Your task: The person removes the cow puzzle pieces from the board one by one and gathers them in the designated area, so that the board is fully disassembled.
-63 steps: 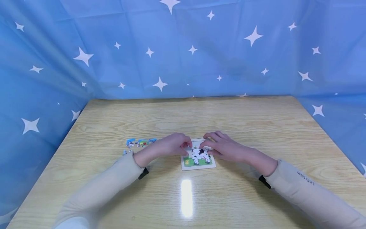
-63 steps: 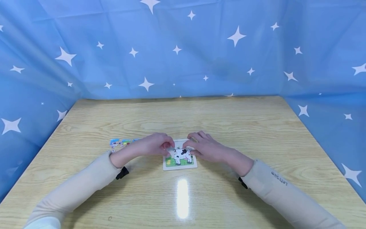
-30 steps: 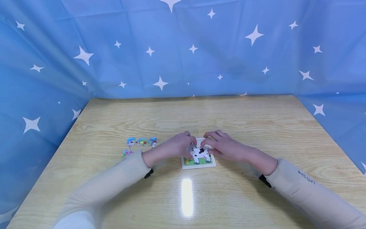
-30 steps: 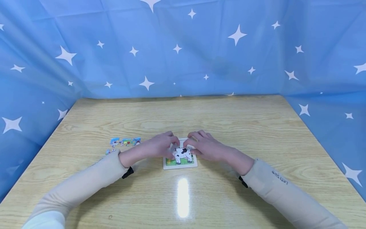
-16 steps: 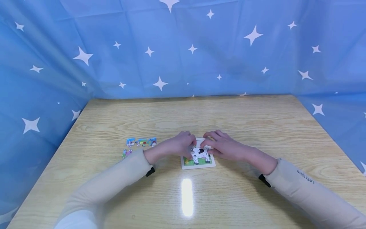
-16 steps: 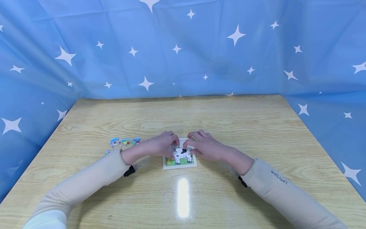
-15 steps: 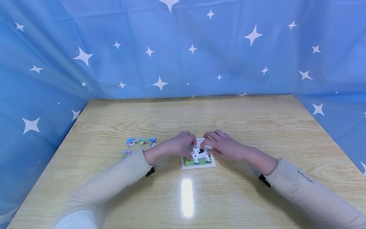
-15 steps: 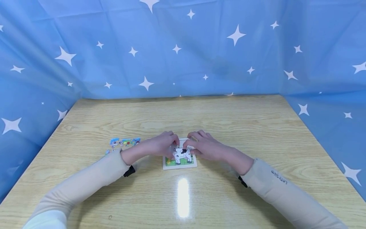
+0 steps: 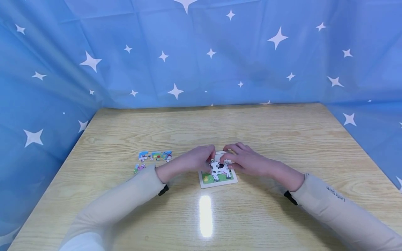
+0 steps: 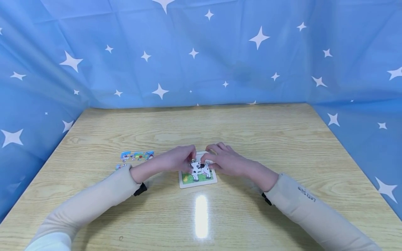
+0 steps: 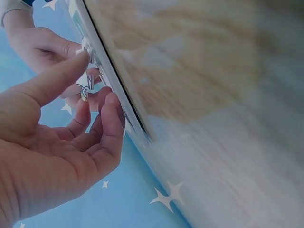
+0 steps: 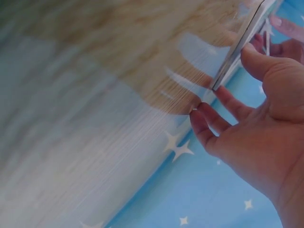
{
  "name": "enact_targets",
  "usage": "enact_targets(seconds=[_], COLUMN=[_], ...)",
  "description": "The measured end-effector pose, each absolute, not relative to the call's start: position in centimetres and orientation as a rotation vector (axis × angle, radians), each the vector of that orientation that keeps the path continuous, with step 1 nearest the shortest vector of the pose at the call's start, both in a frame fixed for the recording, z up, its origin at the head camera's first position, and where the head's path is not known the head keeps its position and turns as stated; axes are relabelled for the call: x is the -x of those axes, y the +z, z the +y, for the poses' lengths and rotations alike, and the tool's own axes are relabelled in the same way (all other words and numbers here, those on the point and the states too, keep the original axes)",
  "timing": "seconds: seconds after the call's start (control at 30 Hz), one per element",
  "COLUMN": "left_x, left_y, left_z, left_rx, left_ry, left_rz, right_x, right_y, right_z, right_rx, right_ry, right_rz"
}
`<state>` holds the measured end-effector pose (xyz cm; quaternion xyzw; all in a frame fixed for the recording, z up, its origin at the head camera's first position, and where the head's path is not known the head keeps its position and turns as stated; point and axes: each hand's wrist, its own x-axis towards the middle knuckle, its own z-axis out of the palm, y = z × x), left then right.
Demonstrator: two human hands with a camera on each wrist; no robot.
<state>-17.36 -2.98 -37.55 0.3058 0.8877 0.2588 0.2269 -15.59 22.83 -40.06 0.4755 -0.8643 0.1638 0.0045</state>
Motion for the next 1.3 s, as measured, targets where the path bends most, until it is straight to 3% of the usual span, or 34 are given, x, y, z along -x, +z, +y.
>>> enact_targets(seconds=[0.73,1.03,1.17,1.3], left_x=[15.9,16.3,16.4,16.5], left_y=[-35.3,-34.8,-34.6,-34.7], left_z=[-4.3,-5.5,-5.9,-6.5], left_rx=[-0.847,-0.877,-0.888,-0.906], left_ry=[0.82,0.823,0.813,0.836], left_rz=[2.423,2.48,2.494,2.469], right_x=[15.4,18.4,16.7,17.0], right_y=[-39.7,-44.8,-41.8,-42.4], right_z=[22.6,24.3,23.2,23.4], right_rx=[-1.48,-1.493,-1.474,-1.465], right_ry=[0.515,0.528,0.506,0.49], right_rz=[-2.725,-2.667,-2.703,-2.723])
